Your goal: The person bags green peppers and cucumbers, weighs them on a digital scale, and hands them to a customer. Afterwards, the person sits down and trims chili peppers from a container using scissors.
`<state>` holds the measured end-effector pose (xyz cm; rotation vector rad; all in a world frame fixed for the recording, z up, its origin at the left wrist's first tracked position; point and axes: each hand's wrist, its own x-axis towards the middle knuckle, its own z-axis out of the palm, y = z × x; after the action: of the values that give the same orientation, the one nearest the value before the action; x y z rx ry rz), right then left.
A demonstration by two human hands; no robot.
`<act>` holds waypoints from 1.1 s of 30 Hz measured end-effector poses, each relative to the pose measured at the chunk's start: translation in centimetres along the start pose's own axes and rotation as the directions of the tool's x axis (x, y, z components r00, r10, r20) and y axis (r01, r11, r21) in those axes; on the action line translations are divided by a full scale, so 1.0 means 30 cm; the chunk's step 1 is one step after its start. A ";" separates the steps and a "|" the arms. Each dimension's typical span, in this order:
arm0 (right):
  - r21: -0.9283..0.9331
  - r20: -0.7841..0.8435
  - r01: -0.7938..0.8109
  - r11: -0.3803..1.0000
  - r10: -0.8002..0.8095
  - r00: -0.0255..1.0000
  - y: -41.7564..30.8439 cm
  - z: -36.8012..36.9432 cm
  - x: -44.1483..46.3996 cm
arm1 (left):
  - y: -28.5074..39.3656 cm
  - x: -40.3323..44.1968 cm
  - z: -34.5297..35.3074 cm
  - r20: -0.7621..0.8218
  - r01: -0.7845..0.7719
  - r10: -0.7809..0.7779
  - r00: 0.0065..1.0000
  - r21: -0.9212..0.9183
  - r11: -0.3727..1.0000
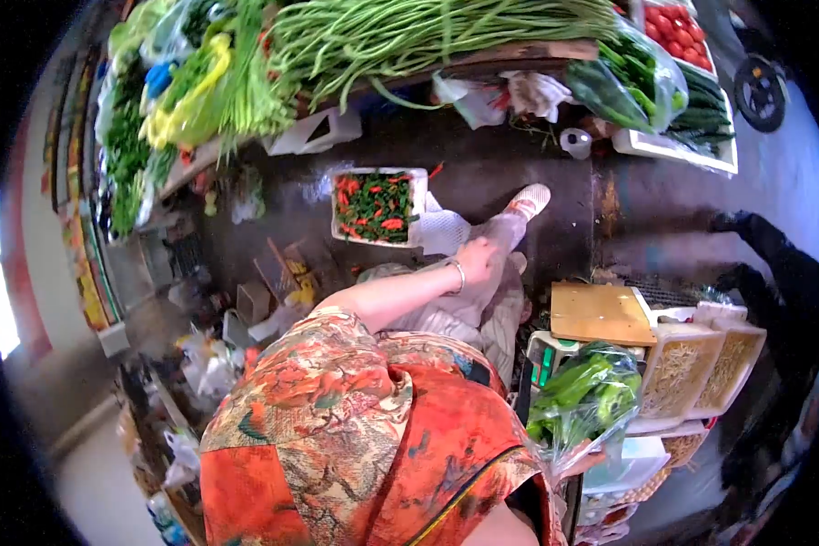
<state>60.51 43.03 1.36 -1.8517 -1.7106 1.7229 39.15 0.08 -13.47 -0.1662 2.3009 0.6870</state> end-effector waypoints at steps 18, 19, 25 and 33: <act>-0.783 0.392 0.188 0.593 0.235 0.890 -0.309 -0.024 0.029 | -0.327 -0.407 0.013 -0.117 0.179 -0.185 0.976 -0.058 0.982; -0.820 0.418 0.242 0.519 0.254 0.872 -0.363 -0.001 0.021 | -0.362 -0.401 0.027 -0.100 0.217 -0.228 0.968 -0.112 0.970; -0.727 0.675 0.669 -0.153 0.019 0.737 -0.612 0.150 0.070 | -0.627 -0.317 0.284 -0.315 0.082 -0.143 0.938 -0.198 0.977; -0.534 0.837 0.843 -0.062 0.102 0.538 -0.503 1.030 -0.449 | -0.576 -0.538 -0.195 0.149 0.356 -0.329 0.933 -0.229 0.906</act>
<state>31.93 20.97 9.08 -0.0027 -3.8863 0.7126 52.74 -18.89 -6.48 -0.6244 2.0036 0.7803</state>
